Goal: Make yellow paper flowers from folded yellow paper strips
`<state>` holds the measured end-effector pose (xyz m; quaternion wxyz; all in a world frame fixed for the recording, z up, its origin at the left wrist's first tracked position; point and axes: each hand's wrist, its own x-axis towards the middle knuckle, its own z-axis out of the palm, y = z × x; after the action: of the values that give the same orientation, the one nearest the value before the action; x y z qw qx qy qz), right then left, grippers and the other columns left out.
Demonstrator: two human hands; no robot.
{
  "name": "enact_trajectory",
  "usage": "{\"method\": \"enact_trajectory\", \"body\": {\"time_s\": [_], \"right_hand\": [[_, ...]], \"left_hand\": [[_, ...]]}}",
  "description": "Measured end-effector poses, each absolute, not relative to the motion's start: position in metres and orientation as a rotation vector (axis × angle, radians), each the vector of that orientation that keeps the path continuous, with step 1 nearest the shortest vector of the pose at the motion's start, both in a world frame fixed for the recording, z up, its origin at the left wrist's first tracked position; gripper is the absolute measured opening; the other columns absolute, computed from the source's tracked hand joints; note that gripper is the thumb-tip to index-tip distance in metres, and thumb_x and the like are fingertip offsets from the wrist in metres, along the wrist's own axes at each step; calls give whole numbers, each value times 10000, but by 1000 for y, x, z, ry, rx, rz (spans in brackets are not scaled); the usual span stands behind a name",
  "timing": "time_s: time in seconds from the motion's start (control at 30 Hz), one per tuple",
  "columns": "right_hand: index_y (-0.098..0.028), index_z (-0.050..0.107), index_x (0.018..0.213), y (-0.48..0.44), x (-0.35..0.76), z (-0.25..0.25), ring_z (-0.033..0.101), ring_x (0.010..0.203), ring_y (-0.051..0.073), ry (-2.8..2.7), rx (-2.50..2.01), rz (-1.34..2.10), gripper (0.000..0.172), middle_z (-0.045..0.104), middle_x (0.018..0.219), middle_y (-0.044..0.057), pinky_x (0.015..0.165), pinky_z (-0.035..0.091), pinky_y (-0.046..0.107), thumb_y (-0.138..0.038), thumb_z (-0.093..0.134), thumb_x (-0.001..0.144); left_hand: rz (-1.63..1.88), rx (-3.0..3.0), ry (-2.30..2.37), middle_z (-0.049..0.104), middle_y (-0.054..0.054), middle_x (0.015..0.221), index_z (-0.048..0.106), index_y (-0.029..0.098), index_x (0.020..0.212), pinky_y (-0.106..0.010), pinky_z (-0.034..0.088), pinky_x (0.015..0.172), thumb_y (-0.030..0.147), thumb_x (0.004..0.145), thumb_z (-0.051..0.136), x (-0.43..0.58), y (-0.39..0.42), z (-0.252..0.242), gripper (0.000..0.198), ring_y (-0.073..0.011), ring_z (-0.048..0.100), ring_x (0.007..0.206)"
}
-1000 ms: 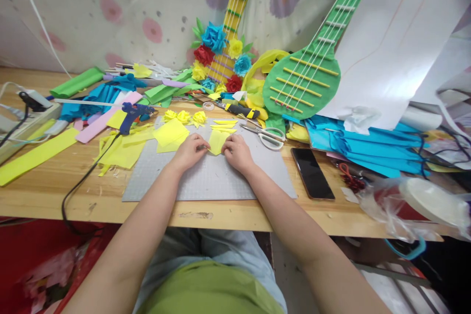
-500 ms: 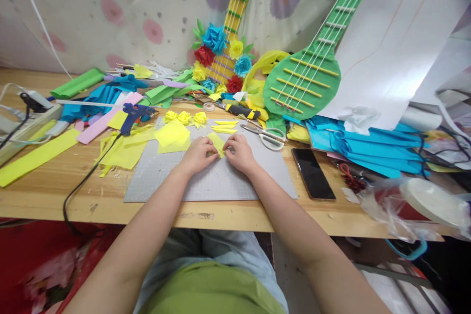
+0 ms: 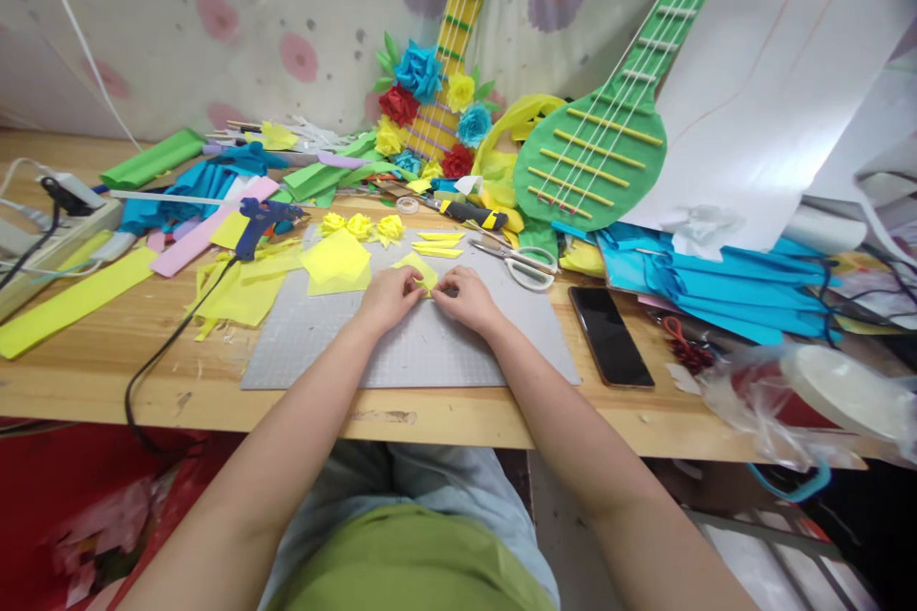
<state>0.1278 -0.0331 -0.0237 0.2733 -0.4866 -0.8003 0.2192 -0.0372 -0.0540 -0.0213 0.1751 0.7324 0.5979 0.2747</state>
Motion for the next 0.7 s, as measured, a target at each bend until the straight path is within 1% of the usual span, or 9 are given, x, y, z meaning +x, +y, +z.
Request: {"method": "enact_trajectory", "body": {"time_s": [0.1,0.37,0.57,0.7], "right_hand": [[-176,649,696,-33,125,-24,509,820,158,-2129,-1369,575,143,601,812,39,784,387,294,-307,609,735],[-179,646,679,-35,121,-22,512,824,160,-2149,-1418,541,90,602,805,42,797,382,294,-246,602,720],[-185,642,695,-36,121,-22,506,840,166,-2169,-1427,511,89,596,822,46,807,382,292,-249,587,723],[-191,638,710,-35,121,-24,501,848,175,-2189,-1432,481,92,595,838,47,806,380,300,-266,587,722]], "left_hand": [[789,2080,1705,633,9,696,568,189,946,-286,396,652,269,742,580,-36,-54,-21,219,-142,546,641],[798,2075,1735,621,13,680,550,193,905,-282,386,628,281,733,587,-37,-53,-22,196,-144,538,634],[802,2063,1761,605,12,661,549,195,826,-276,377,625,274,729,597,-37,-52,-24,134,-142,528,638],[731,2147,1785,597,-7,684,558,196,722,-289,370,649,276,730,600,-36,-50,-25,91,-157,520,690]]}}
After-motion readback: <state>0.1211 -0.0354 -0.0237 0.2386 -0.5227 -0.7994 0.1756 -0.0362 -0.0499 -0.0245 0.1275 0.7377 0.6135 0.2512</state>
